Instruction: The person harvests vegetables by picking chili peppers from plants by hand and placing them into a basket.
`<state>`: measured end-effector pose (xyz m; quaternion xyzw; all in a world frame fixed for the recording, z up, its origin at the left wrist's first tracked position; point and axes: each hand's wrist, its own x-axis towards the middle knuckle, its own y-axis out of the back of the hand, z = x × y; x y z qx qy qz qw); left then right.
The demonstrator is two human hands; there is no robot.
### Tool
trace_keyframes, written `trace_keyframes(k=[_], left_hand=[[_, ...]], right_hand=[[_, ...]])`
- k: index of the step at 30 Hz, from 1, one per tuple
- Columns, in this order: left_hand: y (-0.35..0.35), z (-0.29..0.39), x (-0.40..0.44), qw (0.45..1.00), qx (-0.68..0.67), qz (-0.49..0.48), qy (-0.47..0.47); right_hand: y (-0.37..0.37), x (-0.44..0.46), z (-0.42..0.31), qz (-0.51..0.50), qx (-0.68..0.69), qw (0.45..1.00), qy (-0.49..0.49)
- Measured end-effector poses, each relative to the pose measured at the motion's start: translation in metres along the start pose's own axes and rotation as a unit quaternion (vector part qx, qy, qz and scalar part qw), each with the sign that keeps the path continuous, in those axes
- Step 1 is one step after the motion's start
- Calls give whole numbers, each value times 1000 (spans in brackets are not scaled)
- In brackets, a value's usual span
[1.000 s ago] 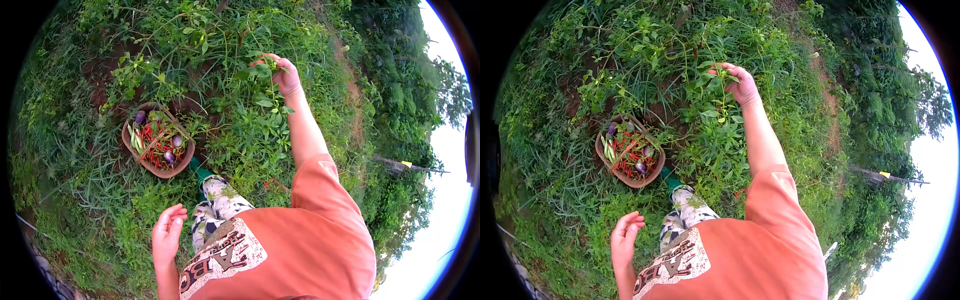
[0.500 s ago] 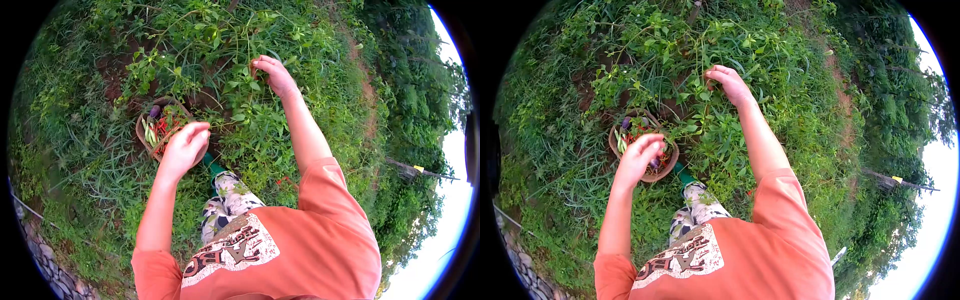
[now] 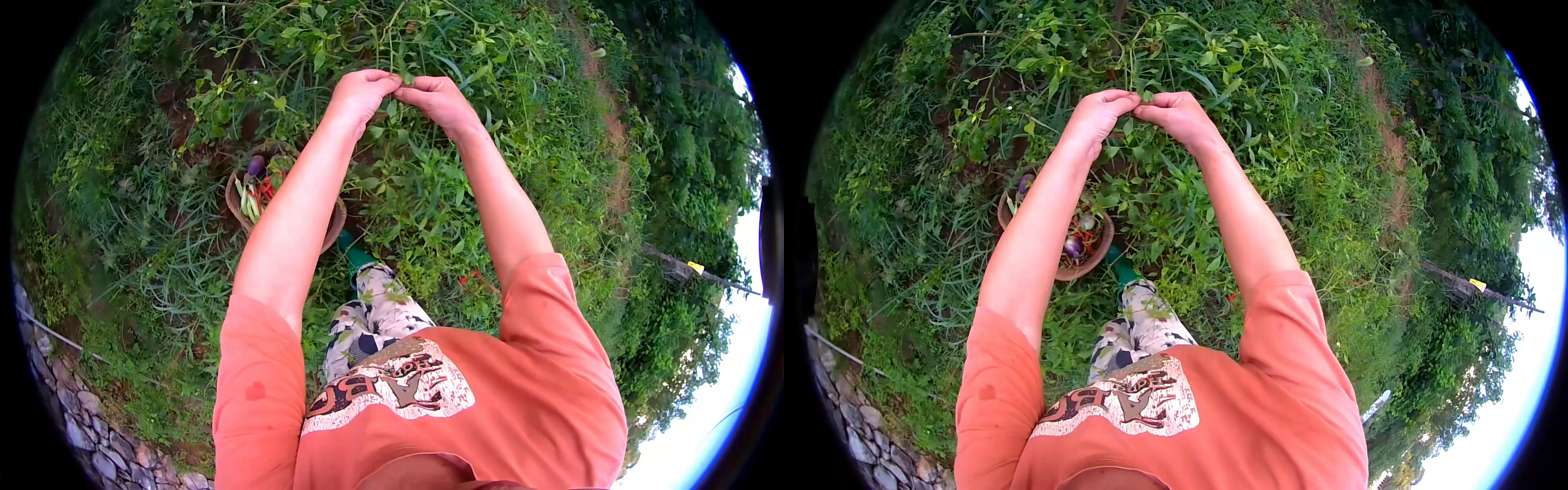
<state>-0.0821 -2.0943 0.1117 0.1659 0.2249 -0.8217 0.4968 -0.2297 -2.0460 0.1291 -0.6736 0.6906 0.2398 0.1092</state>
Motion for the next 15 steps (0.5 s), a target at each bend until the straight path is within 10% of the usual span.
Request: trace_keyframes(k=[5,9,15], left_hand=[[-10,22,-17,999,-16,5,38],[-7,24,-7,997,-46,-43,54],[-20,38,-20,995,-76,-28,60]], right_hand=[[10,-16,3,46,8,999,8],[26,-52,27,188,261,946,-27],[-1,-78,43,-4,265,964,21]])
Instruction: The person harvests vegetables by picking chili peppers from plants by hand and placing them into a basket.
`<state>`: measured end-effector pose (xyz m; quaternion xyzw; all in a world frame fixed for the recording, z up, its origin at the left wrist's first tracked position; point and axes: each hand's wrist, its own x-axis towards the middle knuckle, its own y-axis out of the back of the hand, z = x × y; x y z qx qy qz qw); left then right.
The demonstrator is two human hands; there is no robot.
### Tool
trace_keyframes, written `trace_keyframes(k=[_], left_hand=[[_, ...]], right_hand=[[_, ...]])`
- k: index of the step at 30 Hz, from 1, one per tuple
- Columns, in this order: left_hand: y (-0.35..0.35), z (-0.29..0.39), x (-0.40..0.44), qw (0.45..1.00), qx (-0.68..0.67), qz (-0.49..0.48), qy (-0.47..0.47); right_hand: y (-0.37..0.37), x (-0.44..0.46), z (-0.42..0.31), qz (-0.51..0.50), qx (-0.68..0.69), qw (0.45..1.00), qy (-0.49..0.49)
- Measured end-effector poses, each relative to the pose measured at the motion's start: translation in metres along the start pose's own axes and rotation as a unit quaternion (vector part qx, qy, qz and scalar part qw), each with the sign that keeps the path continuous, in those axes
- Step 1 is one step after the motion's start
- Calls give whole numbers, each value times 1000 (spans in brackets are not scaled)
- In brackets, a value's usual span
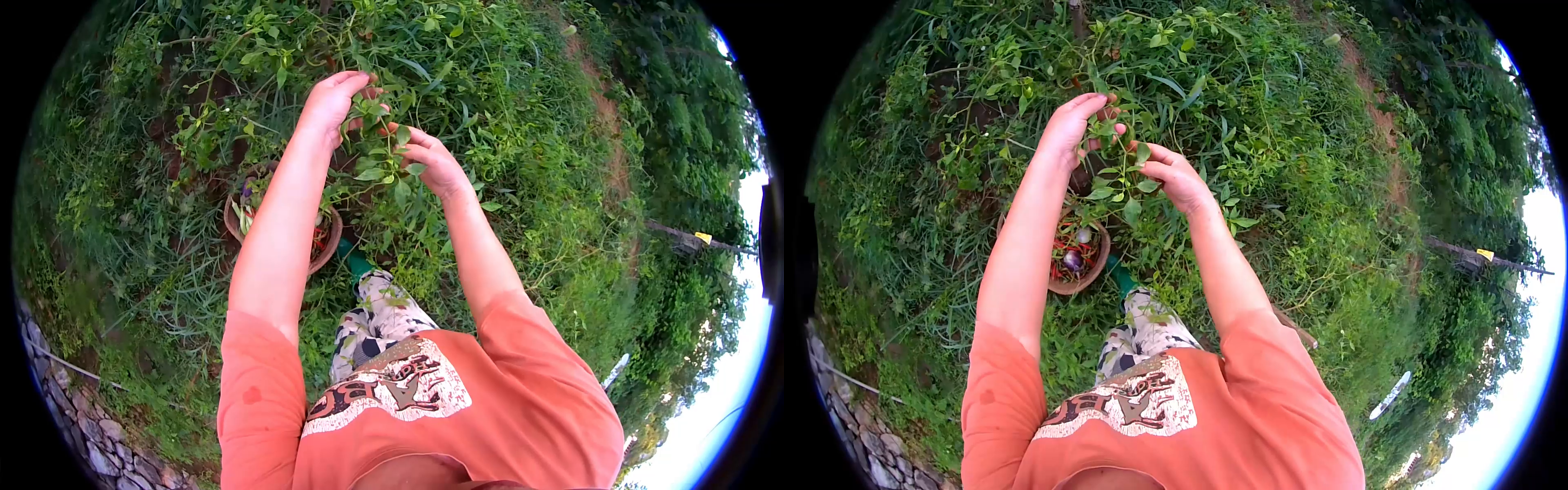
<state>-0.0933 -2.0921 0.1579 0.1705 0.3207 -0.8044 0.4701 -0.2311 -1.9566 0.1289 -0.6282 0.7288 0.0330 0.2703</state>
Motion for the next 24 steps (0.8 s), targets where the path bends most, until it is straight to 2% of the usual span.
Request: trace_keyframes(k=[5,6,9,12,13,14,16,18,20,22,24], left_hand=[[1,-8,-4,1000,-5,-18,2],[0,-10,-7,999,-9,-38,2],[1,-18,-10,998,37,-26,35],[5,-29,1,997,64,-28,22],[6,-30,2,997,78,-30,8],[6,-32,3,996,83,-28,8],[3,-36,4,997,73,-17,-6],[-2,-39,6,996,90,10,-28],[-10,-38,3,995,83,25,-44],[-19,-35,0,993,111,30,-18],[-24,-41,5,994,97,28,-43]], right_hand=[[0,-2,-3,10,-90,996,-5],[-6,-6,-6,25,-84,996,10],[-8,-6,-1,49,-199,978,39],[-19,-6,7,108,-252,953,128],[-23,-8,5,121,-306,937,120],[-27,-10,3,121,-301,938,122],[-35,-14,0,177,-413,888,98],[-36,-13,1,210,-452,861,103],[-33,-10,3,228,-459,853,98],[-33,-10,1,232,-428,871,65],[-28,-9,0,228,-424,876,38]])
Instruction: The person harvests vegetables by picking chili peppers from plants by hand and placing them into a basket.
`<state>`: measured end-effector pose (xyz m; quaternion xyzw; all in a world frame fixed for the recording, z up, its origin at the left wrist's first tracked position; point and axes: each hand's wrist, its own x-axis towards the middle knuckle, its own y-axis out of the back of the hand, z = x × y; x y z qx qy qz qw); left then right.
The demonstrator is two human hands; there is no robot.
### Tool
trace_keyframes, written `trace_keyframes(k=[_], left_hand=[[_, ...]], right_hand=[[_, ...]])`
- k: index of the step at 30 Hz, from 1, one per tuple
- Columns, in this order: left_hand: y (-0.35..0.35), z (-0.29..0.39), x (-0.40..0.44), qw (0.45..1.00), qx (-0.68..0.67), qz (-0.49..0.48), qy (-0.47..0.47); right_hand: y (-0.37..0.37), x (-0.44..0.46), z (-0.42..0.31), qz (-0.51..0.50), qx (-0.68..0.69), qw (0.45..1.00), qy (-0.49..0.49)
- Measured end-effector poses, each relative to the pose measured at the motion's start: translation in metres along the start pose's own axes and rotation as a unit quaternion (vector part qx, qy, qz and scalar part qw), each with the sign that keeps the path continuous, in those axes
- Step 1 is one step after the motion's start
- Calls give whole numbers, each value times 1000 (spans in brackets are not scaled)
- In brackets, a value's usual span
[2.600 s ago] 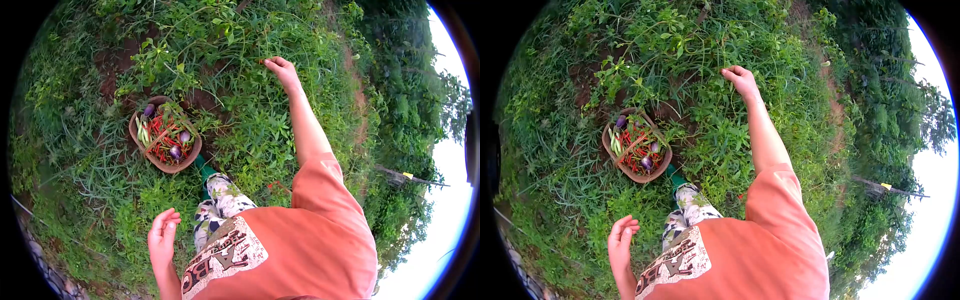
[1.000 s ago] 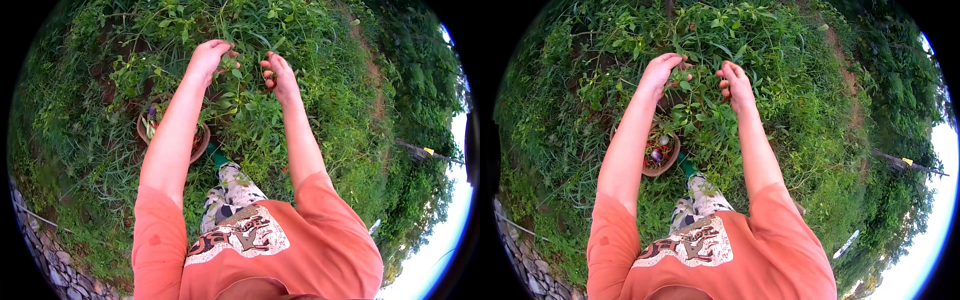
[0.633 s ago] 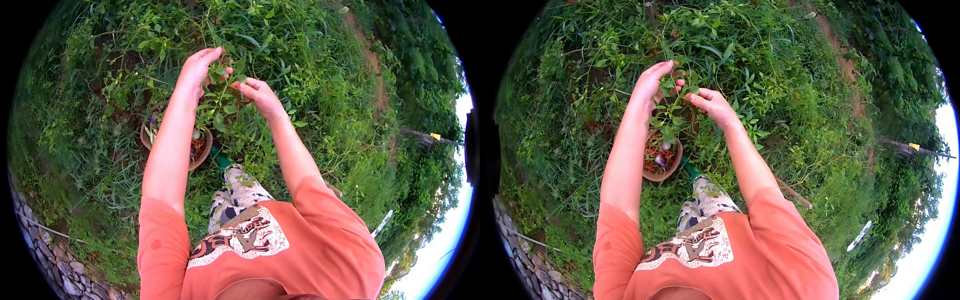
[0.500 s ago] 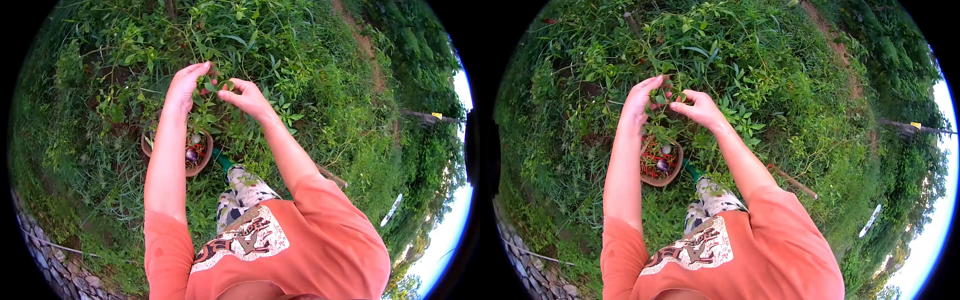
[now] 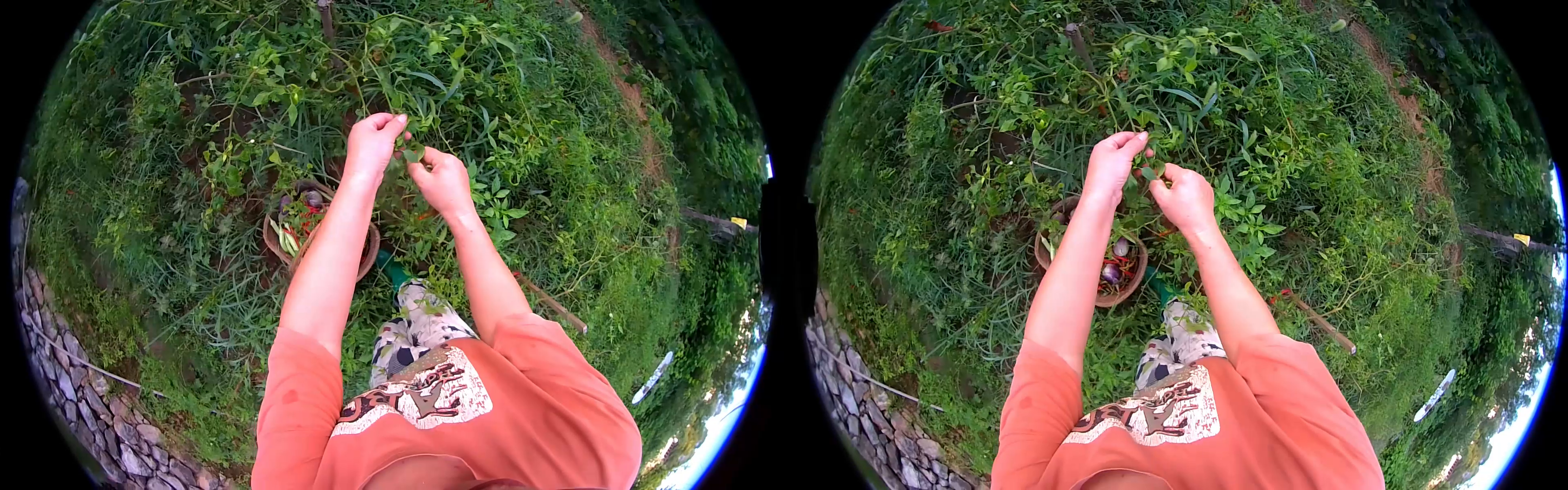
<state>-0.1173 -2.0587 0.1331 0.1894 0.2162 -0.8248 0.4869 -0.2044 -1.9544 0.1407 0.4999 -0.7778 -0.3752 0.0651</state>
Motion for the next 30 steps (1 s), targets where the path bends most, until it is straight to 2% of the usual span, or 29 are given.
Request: trace_keyframes(k=[2,4,6,8,9,10,12,14,15,16,17,18,19,21,24,25,26,29,30], left_hand=[[-3,-3,3,1000,-4,8,-7],[-7,-2,4,999,-25,13,-15],[-7,-10,12,1000,4,8,-28],[-11,-10,13,999,-10,-3,-31],[-16,-9,9,998,-59,-1,-25],[-18,-8,7,994,-107,-1,-21],[-23,-15,14,986,-155,7,-55],[-29,-36,34,975,-149,60,-151],[-33,-46,44,965,-126,100,-206],[-40,-59,49,953,-107,134,-250],[-43,-56,44,951,-108,133,-259],[-45,-56,37,966,-148,57,-203],[-48,-50,26,974,-180,-12,-138],[-51,-62,29,972,-227,-19,-64],[-47,-75,38,950,-302,-34,-78],[-42,-75,32,927,-360,-40,-94],[-32,-75,29,928,-357,-42,-93],[5,-59,18,985,-166,48,-10],[24,-81,35,988,-76,130,-18]], right_hand=[[0,5,12,-11,12,1000,-15],[8,3,21,33,28,999,18],[39,-5,3,78,110,991,-10],[62,-15,-38,105,281,953,44],[62,-14,-53,27,416,909,15],[55,-9,-67,-48,539,841,-13],[24,16,-91,-200,684,690,-126],[-23,58,-81,-160,764,574,-249],[-42,77,-71,-142,777,565,-239],[-57,87,-73,-36,754,595,-274],[-63,91,-79,28,740,616,-269],[-67,95,-83,92,722,634,-262],[-68,96,-84,90,720,637,-261],[-67,96,-82,97,689,692,-192],[-63,96,-75,94,676,710,-174],[-61,95,-75,88,647,736,-175],[-59,94,-74,90,650,734,-175],[-52,92,-66,66,630,760,-142],[-52,94,-62,69,632,759,-143]])
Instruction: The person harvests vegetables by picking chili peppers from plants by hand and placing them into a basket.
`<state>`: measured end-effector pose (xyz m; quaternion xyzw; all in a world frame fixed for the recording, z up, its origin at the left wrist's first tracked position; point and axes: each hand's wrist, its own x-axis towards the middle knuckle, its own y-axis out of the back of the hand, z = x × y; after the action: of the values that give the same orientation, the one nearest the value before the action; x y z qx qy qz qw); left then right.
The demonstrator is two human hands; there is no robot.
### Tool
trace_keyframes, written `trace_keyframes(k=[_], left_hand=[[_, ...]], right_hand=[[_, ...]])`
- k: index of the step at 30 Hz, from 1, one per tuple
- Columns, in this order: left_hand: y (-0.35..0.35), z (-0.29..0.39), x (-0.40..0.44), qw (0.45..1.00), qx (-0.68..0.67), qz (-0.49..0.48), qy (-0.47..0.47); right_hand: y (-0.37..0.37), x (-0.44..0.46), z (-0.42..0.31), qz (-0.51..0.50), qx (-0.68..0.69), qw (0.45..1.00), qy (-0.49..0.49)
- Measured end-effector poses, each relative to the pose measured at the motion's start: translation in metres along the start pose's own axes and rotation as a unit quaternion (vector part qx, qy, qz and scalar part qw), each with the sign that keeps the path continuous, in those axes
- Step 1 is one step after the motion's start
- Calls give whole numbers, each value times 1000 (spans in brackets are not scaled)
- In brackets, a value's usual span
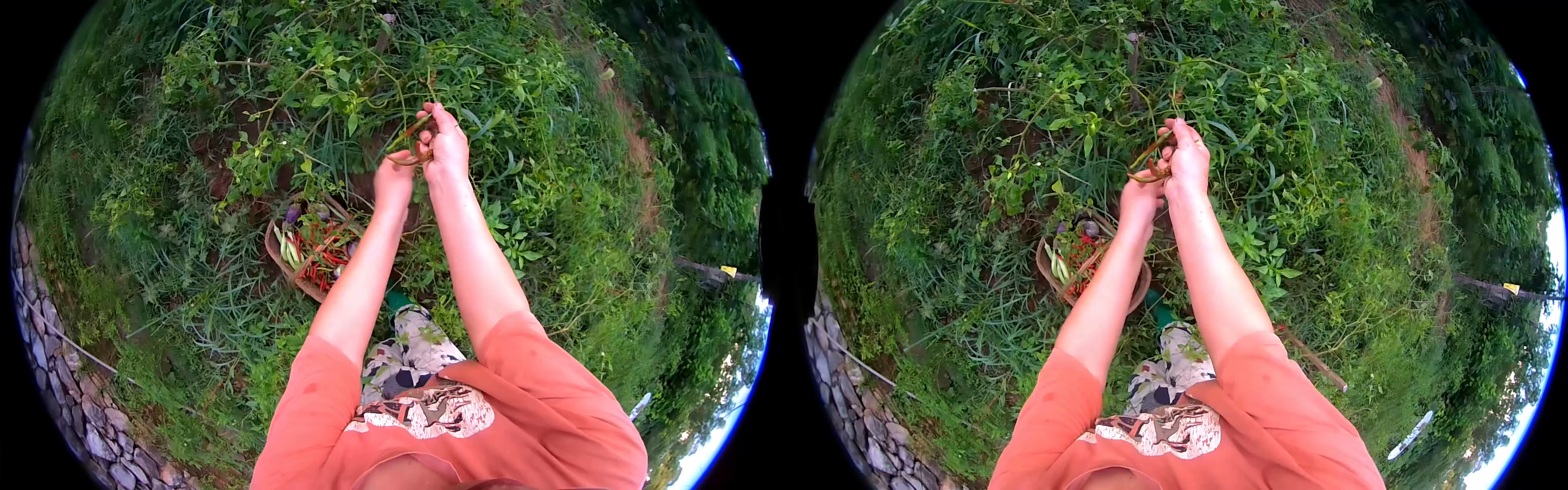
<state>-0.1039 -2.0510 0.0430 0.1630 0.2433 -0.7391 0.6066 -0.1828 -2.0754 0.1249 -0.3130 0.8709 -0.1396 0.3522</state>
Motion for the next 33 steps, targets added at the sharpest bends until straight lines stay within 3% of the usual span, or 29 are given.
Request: trace_keyframes(k=[3,8,9,11,14,16,18,22,26,28,33], left_hand=[[22,45,11,978,-43,165,-119],[19,76,61,952,79,165,-246],[16,83,65,952,80,165,-247],[12,97,67,978,-25,28,-206],[10,114,71,973,-32,22,-229],[14,120,76,974,-4,9,-228],[18,124,80,979,65,-63,-185],[25,131,68,984,38,-75,-158],[44,128,65,985,26,-108,-129],[50,127,63,985,25,-113,-124],[61,128,59,987,-44,-140,-71]], right_hand=[[7,11,8,-7,-31,999,13],[14,4,-2,-60,-33,997,-42],[14,2,-3,-72,-36,995,-56],[12,2,-2,-79,-31,993,-83],[0,-7,-6,-24,-23,991,-131],[1,3,-3,-58,-8,990,-129],[-7,14,-1,-116,-4,987,-109],[-30,42,7,-30,-61,997,42],[-37,66,23,-19,-163,980,116],[-38,72,25,-81,-367,897,232],[-42,76,5,-130,-567,782,222]])
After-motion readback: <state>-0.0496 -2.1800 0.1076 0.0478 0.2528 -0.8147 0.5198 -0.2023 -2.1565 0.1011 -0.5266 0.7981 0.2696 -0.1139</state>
